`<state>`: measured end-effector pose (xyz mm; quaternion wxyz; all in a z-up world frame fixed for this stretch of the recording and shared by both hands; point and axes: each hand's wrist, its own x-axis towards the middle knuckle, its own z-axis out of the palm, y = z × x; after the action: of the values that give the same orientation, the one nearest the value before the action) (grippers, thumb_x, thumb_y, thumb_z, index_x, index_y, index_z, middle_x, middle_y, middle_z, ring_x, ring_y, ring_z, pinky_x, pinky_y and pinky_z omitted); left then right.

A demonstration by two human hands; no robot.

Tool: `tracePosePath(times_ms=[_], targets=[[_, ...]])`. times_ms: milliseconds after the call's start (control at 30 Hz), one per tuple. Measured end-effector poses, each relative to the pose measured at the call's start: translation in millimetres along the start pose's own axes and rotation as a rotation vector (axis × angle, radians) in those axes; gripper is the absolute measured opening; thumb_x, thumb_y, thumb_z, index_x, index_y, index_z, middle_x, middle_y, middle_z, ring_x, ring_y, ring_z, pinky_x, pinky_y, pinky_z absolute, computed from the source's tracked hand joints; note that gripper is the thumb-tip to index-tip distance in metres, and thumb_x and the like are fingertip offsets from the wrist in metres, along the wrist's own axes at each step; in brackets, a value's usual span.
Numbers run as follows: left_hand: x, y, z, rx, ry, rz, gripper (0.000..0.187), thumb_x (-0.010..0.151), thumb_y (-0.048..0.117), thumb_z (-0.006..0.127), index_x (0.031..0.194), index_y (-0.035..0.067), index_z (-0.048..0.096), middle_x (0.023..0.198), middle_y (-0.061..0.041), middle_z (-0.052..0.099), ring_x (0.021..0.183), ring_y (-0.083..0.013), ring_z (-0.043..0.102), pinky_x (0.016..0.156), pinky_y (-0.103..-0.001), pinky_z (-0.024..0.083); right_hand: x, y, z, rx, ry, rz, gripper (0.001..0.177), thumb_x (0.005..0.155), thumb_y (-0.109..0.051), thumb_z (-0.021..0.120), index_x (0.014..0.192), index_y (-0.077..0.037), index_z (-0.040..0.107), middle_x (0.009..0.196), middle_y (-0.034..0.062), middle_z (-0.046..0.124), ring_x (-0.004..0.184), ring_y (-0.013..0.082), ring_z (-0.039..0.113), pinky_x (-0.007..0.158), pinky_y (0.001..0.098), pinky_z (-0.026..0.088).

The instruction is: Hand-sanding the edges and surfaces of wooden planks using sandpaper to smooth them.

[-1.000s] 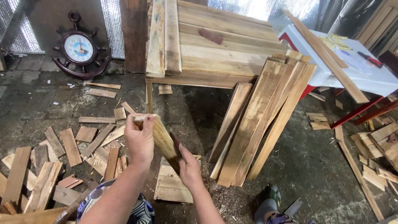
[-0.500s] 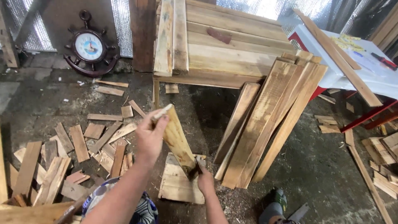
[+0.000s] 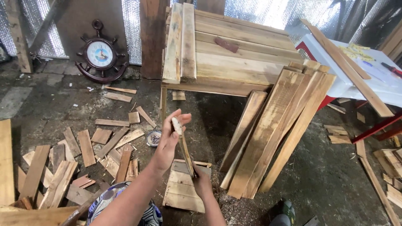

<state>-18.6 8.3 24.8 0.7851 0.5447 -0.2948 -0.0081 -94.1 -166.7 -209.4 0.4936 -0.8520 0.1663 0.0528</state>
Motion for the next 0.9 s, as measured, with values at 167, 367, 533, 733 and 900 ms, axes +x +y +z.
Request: tracePosePath(times_ms=[167,367,533,733,900], targets=[[1.1,5.6,-5.4,-0.045,-0.033,-0.061,0.064,0.098,0.043,0.052,0.146,0.004,0.036,0.137,-0.015,0.056,0.131,-0.0258,0.052,0.113,-0.039,0.042,-6.5,29.2,5.4,-0.072,-0.172,0.510,0.049,0.105,-0.041,0.044,0.150,-0.026,0.055,0.146,0.0044,0.063,0.130,0.0308,0.061,0.096,0.0333,0.047],[-0.9,1.3,1.8,0.063,0.156,-0.154,0.071,0.067,0.065,0.069,0.107,0.008,0.058,0.101,-0.006,0.071,0.081,-0.0149,0.068,0.073,-0.026,0.061,-58.7,-155.4,-38.3,0.008,-0.016,0.269,0.067,0.095,-0.009,0.042,0.156,-0.035,0.040,0.151,0.0046,0.057,0.122,0.0247,0.067,0.099,0.0425,0.057],[-2.9,-11.7,6.7,0.322,0.409,0.173,0.062,0.075,0.065,0.067,0.104,0.011,0.057,0.096,-0.005,0.068,0.073,-0.0124,0.064,0.062,-0.025,0.054,-43.1,-85.4,-6.7,-0.108,0.488,-0.677,0.057,0.086,0.009,0.042,0.143,0.007,0.048,0.142,0.0250,0.057,0.133,0.0383,0.056,0.116,0.0447,0.044],[2.3,2.9,-4.4,0.117,0.401,-0.001,0.033,0.085,0.010,0.078,0.112,0.002,0.060,0.117,-0.017,0.068,0.094,-0.0215,0.073,0.074,-0.024,0.065,-8.6,34.4,32.4,-0.228,0.310,-0.044,0.088,0.082,0.024,0.036,0.159,-0.020,0.029,0.166,0.0069,0.032,0.052,0.0152,0.060,0.040,0.0294,0.044],[7.0,16.8,-12.1,0.046,0.060,-0.255,0.031,0.094,0.011,0.066,0.125,0.008,0.065,0.125,-0.009,0.070,0.115,-0.0193,0.066,0.098,-0.030,0.056,-18.9,-25.3,12.7,-0.125,0.139,0.202,0.048,0.103,-0.018,0.026,0.147,-0.027,0.044,0.099,0.0149,0.073,0.078,0.0300,0.069,0.064,0.0437,0.049]])
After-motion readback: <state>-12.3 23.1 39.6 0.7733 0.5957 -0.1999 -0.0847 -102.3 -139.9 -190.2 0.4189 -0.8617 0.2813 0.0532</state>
